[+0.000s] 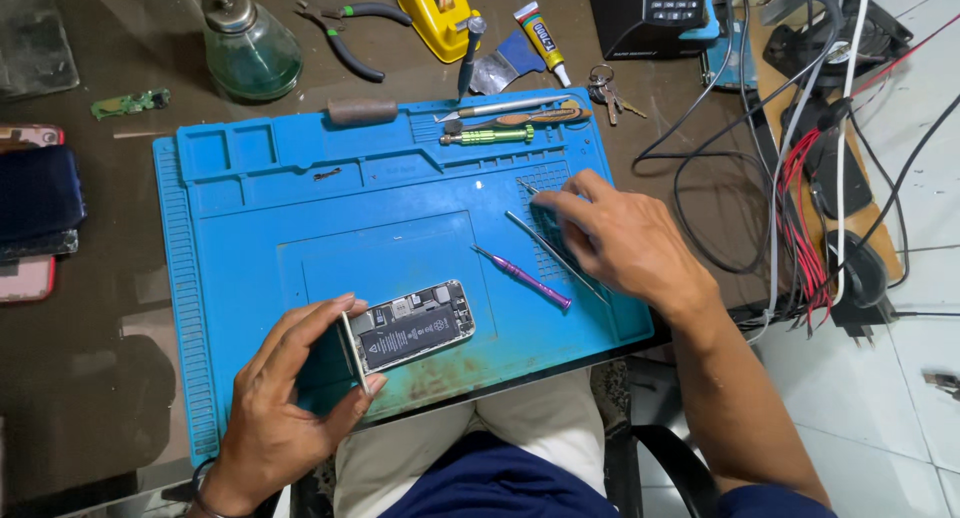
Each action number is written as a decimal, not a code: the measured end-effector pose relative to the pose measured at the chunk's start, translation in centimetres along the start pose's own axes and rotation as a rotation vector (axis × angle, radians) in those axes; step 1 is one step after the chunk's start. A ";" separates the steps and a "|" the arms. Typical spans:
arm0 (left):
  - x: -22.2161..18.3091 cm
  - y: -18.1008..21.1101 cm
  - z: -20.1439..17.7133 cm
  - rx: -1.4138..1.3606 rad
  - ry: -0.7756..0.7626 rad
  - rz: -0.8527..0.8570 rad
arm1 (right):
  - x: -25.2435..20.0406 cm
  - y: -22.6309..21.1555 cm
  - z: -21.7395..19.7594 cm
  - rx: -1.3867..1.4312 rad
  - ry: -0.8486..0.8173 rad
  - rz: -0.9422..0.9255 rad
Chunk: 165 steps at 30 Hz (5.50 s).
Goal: The person uses a screwdriver and tweezers to remove screws and small components from the internal circuit board of a disassembled smartphone. The person carefully places the removed screws on the blue work mat.
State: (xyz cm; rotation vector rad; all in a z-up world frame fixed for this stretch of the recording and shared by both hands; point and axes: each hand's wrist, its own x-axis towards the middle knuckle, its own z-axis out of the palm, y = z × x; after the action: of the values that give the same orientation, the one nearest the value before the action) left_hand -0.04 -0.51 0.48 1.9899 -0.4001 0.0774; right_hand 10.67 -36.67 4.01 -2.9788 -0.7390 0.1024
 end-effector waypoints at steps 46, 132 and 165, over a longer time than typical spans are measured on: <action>-0.2 1.8 0.8 -0.013 0.035 -0.176 | -7.7 4.1 -0.9 0.369 0.391 0.310; -0.3 0.5 0.4 0.010 0.007 -0.066 | -7.7 3.4 5.1 0.984 0.966 0.456; -0.3 -0.2 0.3 0.020 -0.003 -0.038 | -5.7 2.0 5.4 0.972 0.979 0.401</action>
State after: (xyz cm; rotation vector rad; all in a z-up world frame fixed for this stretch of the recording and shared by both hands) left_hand -0.28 -0.61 0.10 2.0165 -0.3645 0.0552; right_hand 6.14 -40.86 -1.26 -1.8230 0.0653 -0.6980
